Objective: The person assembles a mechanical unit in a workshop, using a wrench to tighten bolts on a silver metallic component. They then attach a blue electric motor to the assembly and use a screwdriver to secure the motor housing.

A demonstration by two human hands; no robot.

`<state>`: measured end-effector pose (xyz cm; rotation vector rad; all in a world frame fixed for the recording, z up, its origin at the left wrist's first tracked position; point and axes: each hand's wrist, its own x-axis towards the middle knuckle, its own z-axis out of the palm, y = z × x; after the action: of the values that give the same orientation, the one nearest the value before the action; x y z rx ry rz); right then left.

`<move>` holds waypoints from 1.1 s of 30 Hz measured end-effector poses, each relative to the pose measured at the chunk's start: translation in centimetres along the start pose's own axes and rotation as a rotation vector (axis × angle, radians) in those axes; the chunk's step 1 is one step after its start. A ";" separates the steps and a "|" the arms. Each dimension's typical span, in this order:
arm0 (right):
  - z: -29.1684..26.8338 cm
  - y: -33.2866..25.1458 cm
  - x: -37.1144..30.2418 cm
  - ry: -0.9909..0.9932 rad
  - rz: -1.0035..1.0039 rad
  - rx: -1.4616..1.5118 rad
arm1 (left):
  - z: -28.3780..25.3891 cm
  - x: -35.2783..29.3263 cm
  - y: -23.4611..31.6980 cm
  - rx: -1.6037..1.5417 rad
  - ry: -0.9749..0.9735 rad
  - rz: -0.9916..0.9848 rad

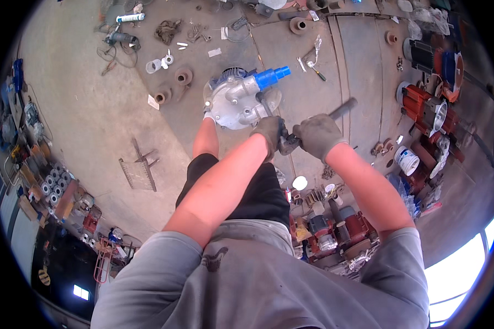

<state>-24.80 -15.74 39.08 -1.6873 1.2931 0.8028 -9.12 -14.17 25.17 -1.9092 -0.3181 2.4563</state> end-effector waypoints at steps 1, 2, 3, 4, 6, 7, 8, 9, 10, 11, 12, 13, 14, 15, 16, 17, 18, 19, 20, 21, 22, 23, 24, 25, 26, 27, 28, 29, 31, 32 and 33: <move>-1.1 0.1 0.5 0.061 -0.044 -0.107 | 0.8 -1.0 0.2 0.033 0.017 0.033; -1.6 0.3 0.7 0.121 -0.089 -0.216 | 1.4 -1.5 1.4 0.029 0.031 0.006; -1.2 0.2 0.4 0.254 -0.058 -0.067 | 1.2 -2.5 2.5 0.007 0.053 -0.025; 0.6 -0.5 0.1 0.314 0.050 0.241 | 1.0 -2.9 4.0 -0.011 0.074 -0.042; 4.4 -4.6 -0.4 0.199 0.338 1.366 | 1.4 -3.7 5.5 -0.249 -0.025 -0.086; 6.5 -7.1 -0.1 -0.015 0.406 2.033 | 1.6 -3.7 5.2 -0.311 -0.056 -0.087; 9.1 -8.7 0.4 0.037 0.419 1.992 | 1.6 -3.8 4.4 -0.380 -0.081 -0.100; 11.2 -9.5 1.3 0.090 0.417 1.943 | 0.4 -2.7 4.1 -0.546 -0.187 -0.213; 11.8 -9.4 2.6 0.158 0.397 1.892 | -1.7 -0.3 4.5 -0.700 -0.304 -0.311; 9.3 -7.6 2.9 0.076 0.295 1.404 | -2.9 1.3 4.7 -0.851 -0.417 -0.417; 4.8 -5.1 2.0 -0.015 0.203 0.921 | -3.0 1.1 4.1 -0.635 -0.301 -0.314; 0.9 -3.4 1.4 -0.098 0.107 0.444 | -2.6 0.4 3.5 -0.410 -0.186 -0.215; -1.7 -3.0 1.5 -0.164 0.098 0.197 | -2.0 -0.2 3.1 -0.185 -0.076 -0.111; -3.7 -2.6 2.0 -0.225 0.086 -0.056 | -1.2 -0.5 2.8 -0.141 -0.033 -0.080; -4.9 -2.1 2.6 -0.176 0.034 -0.112 | -1.4 1.0 2.7 0.059 0.010 0.003; -5.8 -1.6 3.2 -0.127 -0.019 -0.167 | -1.5 3.0 3.1 0.259 0.053 0.085; -5.6 -1.4 3.3 -0.098 -0.069 -0.215 | -1.2 2.6 3.3 0.134 0.039 -0.001; -5.4 -0.8 3.4 -0.071 -0.041 -0.094 | -0.5 1.8 4.3 0.019 0.035 -0.077; -3.2 -1.2 2.4 -0.063 0.082 0.335 | -0.8 0.3 4.6 -0.268 -0.024 -0.145; -0.5 -2.2 1.2 -0.031 0.203 0.758 | -0.4 -0.2 5.3 -0.356 -0.092 -0.152; 1.6 -3.0 1.0 0.004 0.312 1.190 | -0.4 -0.6 5.8 -0.438 -0.154 -0.158; 2.7 -3.8 1.6 -0.031 0.319 1.251 | 0.2 -1.3 5.4 -0.444 -0.165 -0.167; 4.0 -5.3 1.6 -0.083 0.337 1.313 | -0.9 0.4 3.5 -0.649 -0.284 -0.281; 5.2 -6.5 1.4 -0.140 0.363 1.373 | -2.1 1.8 1.9 -0.796 -0.382 -0.330; 5.7 -7.0 1.8 -0.180 0.377 1.430 | -2.7 2.9 1.7 -0.934 -0.489 -0.364; 5.8 -6.9 2.2 -0.215 0.390 1.484 | -2.9 3.7 2.5 -0.705 -0.426 -0.303; 4.7 -5.2 3.0 -0.212 0.271 0.920 | -3.8 4.0 3.0 -0.479 -0.349 -0.243; 2.6 -3.3 3.8 -0.195 0.142 0.357 | -4.7 4.1 3.2 -0.256 -0.266 -0.181; -3.9 -2.8 3.6 -0.190 0.033 -0.012 | -0.9 1.1 3.4 0.421 0.087 0.056; -6.2 -2.3 3.5 -0.180 -0.009 -0.206 | -0.3 1.1 3.1 0.559 0.181 0.158; -6.2 -1.7 3.4 -0.114 0.019 -0.113 | 0.2 1.0 3.1 0.534 0.173 0.171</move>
<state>-22.29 -22.57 39.31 -1.6936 1.2063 0.9849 -9.18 -17.09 23.71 -1.9337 0.4738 2.1371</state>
